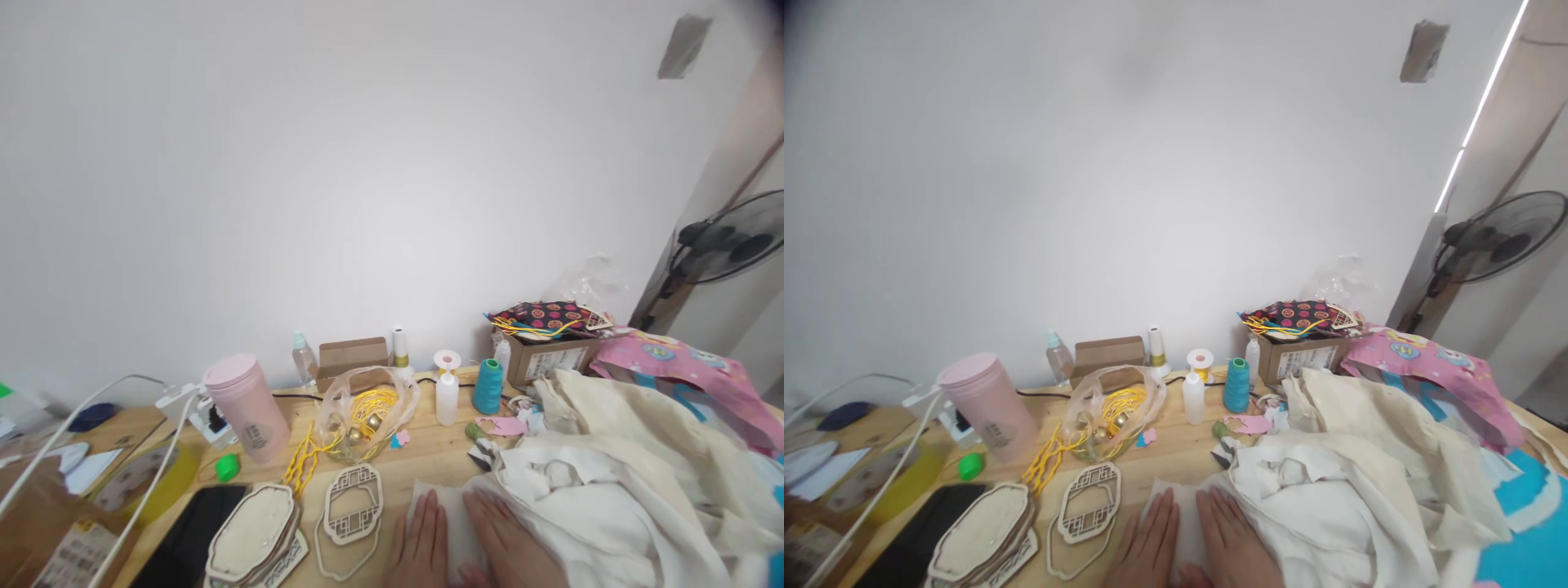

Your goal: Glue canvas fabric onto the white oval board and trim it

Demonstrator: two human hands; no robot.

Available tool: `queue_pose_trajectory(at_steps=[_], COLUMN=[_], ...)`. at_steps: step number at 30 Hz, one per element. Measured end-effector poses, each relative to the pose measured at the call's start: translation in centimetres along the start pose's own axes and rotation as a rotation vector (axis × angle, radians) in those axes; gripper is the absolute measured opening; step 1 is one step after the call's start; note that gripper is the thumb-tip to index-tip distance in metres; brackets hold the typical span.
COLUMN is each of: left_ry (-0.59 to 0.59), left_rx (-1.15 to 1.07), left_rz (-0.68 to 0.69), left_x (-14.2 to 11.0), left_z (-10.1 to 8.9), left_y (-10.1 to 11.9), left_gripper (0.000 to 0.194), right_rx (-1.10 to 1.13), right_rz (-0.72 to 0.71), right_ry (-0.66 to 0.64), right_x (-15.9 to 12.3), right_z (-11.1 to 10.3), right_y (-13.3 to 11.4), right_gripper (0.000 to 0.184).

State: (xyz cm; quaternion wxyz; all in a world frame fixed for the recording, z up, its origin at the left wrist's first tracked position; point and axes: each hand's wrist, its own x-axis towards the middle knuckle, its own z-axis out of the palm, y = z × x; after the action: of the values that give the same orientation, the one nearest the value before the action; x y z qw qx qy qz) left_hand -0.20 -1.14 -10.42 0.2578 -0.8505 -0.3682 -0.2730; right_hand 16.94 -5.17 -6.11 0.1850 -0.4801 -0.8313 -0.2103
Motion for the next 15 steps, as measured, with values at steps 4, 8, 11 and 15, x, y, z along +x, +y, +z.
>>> queue_pose_trajectory(at_steps=[4,8,11,15], left_ry=[-0.027,-0.056,-0.089,-0.106], left_rx=[-0.030,-0.024,-0.027,-0.025], left_rz=[0.002,-0.040,-0.050,-0.017], left_x=[0.0,-0.1,-0.2,0.1], left_z=[0.0,0.0,0.0,-0.3], left_y=[0.0,0.2,0.4,0.0], left_gripper=[0.040,0.035,0.035,0.036], right_rx=[0.060,-0.011,-0.072,-0.098], right_rz=[-0.036,-0.028,-0.016,-0.171], right_ry=[0.009,0.037,0.085,0.153], right_x=[0.3,0.6,0.0,-1.3], right_z=[0.9,1.2,1.5,2.1], right_y=[-0.4,-0.5,-0.3,-0.1], right_gripper=[0.055,0.050,0.042,0.031])
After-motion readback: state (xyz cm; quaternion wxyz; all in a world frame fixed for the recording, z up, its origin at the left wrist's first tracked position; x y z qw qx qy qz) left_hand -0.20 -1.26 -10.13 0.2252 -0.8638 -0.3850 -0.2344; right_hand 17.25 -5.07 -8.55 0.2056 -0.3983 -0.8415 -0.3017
